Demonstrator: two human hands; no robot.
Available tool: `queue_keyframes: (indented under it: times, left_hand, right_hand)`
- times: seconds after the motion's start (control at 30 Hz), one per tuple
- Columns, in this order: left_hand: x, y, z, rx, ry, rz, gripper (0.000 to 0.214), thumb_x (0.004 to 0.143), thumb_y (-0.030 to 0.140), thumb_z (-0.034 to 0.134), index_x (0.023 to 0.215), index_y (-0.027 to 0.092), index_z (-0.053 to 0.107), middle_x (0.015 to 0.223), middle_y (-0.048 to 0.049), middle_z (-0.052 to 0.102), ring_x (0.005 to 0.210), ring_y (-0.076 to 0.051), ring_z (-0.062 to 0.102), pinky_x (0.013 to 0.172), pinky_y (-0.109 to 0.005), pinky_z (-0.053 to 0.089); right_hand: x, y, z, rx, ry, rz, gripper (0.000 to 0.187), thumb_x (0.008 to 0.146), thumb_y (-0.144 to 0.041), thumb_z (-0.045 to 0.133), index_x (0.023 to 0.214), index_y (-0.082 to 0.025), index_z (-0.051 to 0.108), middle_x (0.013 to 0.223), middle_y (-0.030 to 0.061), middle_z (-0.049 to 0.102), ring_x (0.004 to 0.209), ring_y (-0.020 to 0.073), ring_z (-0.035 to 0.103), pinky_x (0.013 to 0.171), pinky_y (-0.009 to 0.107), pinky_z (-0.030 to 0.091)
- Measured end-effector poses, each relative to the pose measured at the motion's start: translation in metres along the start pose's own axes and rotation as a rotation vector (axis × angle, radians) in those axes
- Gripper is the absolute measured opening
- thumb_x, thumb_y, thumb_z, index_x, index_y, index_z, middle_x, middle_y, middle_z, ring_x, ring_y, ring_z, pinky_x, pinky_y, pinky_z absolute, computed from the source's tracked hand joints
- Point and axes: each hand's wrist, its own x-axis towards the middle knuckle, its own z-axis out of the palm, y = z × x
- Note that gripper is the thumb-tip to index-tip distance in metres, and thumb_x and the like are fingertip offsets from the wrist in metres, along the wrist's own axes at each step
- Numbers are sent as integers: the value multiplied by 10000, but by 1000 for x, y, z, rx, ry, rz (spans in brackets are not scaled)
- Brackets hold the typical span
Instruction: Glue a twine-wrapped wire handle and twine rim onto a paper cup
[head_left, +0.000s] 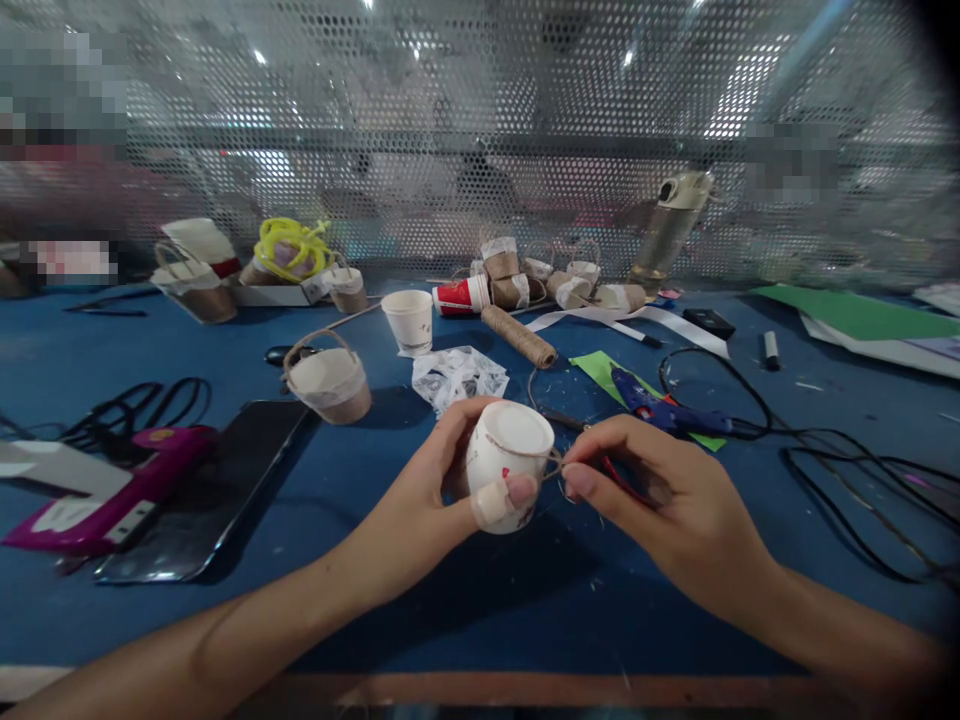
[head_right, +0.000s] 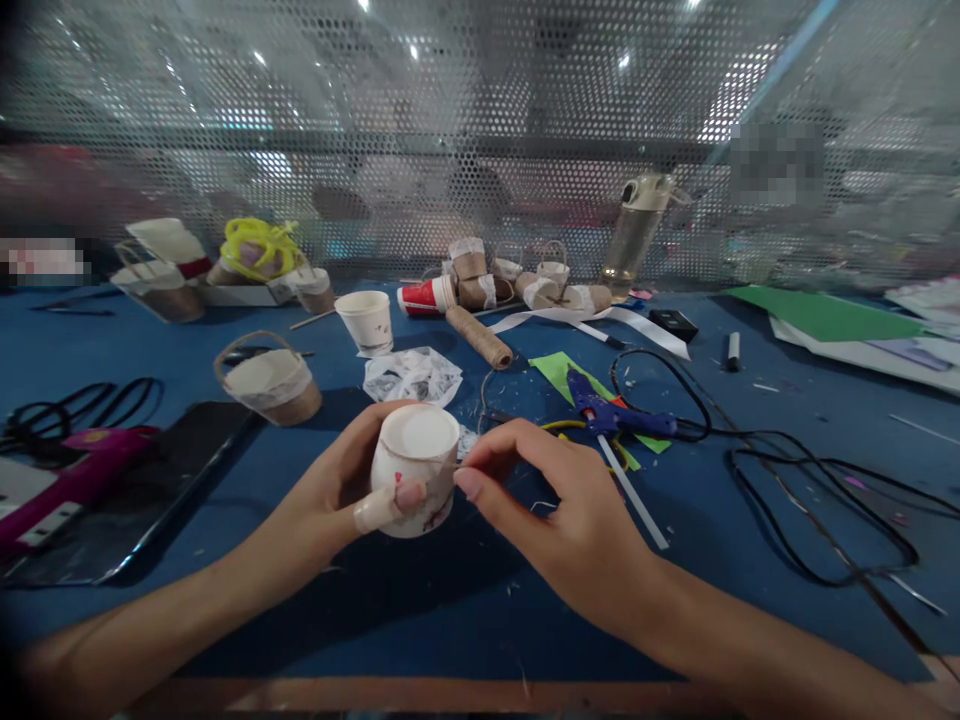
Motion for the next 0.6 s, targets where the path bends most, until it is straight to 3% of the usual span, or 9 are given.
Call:
queue_keyframes:
  times: [0.27,0.6]
  left_hand:
    - [1,3,-1,-4,-12,-45,451,826,270,746,1225,248,536,1179,-57,609,1081,-246,580,894,-309,503]
    - [1,4,0,-69,-65,-80,422,840,226,736,1215,272,548,1185,-31,617,1093,-220,590,906,-279,517]
  right_hand:
    - [-1,1,-3,18,-2,-11,59,933,-238,620,880,-236,647,731,-36,670,644,106,632,607,217,488]
    - [0,2,-2,3,3,-21,84,941,-247,601,865,-228,632,716,-31,649,623,110,611,591,225,480]
